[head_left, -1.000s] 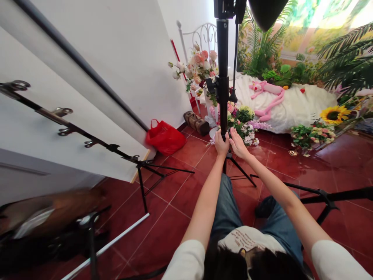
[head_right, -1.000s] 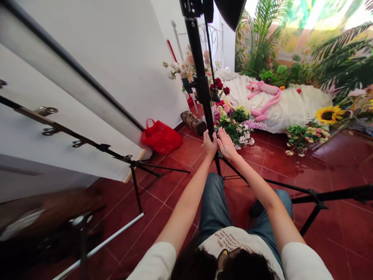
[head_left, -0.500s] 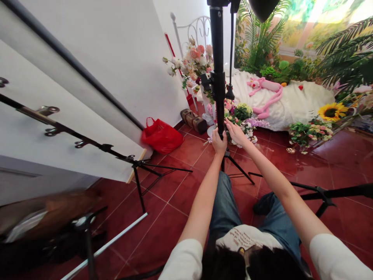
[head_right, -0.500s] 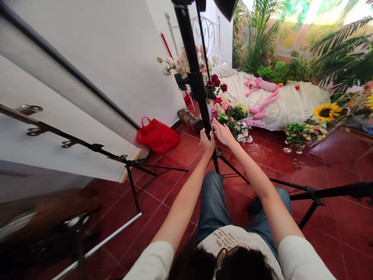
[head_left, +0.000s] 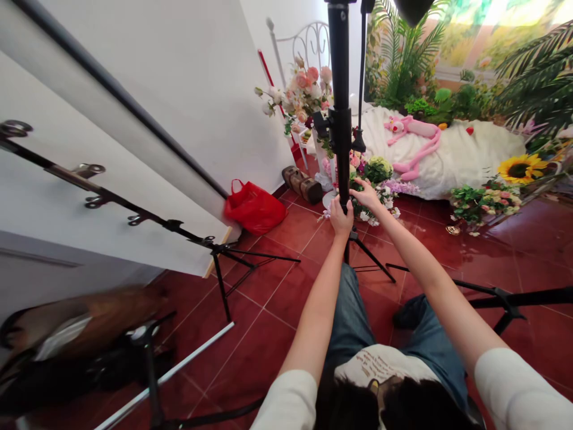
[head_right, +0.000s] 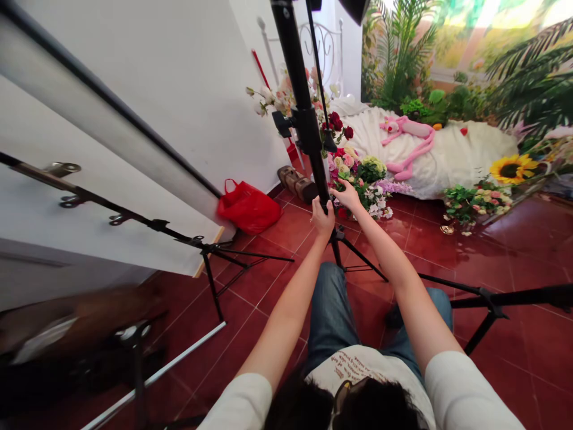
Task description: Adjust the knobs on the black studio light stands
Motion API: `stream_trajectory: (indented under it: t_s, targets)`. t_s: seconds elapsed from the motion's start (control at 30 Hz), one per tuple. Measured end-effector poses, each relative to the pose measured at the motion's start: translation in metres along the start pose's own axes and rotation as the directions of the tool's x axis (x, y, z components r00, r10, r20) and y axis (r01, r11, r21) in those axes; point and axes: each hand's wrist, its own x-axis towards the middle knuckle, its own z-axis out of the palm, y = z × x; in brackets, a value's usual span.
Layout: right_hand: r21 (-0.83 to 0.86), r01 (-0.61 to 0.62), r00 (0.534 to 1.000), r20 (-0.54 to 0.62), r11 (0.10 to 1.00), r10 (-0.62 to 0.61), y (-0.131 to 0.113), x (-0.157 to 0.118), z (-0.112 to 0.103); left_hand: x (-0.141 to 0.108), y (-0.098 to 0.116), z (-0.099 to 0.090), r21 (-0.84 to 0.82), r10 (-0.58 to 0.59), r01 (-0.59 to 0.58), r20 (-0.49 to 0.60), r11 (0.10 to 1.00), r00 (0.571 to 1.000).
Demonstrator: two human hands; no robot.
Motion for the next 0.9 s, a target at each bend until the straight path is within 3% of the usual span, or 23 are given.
stream_trajectory:
  t_s: [0.13,0.27,0.4,0.57,0.73,0.9]
  targets:
    - [-0.278,-0.101,0.992,-0.104,0.955,0.074,-0.008,0.012,0.012,0.0,0.001,0.001,-0.012,0.005,-0.005,-0.003,1.0,1.0]
    - [-0.32,-0.132,0.989,-0.106,0.938,0.103,-0.014,0.005,0.016,0.0,0.004,-0.001,-0.029,-0.009,0.009,-0.002,1.0,1.0]
    - [-0.016,-0.091,0.996,-0.023,0.996,0.091,-0.013,-0.013,0.015,0.0,0.007,-0.004,-0.038,0.005,-0.005,0.01,0.999,1.0]
    - [0.383,-0.157,0.986,0.012,0.91,0.165,-0.01,-0.026,0.016,0.001,0.008,-0.006,-0.045,0.011,-0.01,0.019,0.999,1.0]
    - [0.542,-0.159,0.983,0.01,0.825,0.183,-0.007,-0.029,0.023,0.001,0.008,-0.007,-0.051,0.019,-0.018,0.018,0.999,1.0]
    - [0.543,-0.164,0.976,-0.031,0.823,0.215,-0.01,-0.03,0.029,0.001,0.008,-0.007,-0.06,0.017,-0.016,0.021,0.998,1.0]
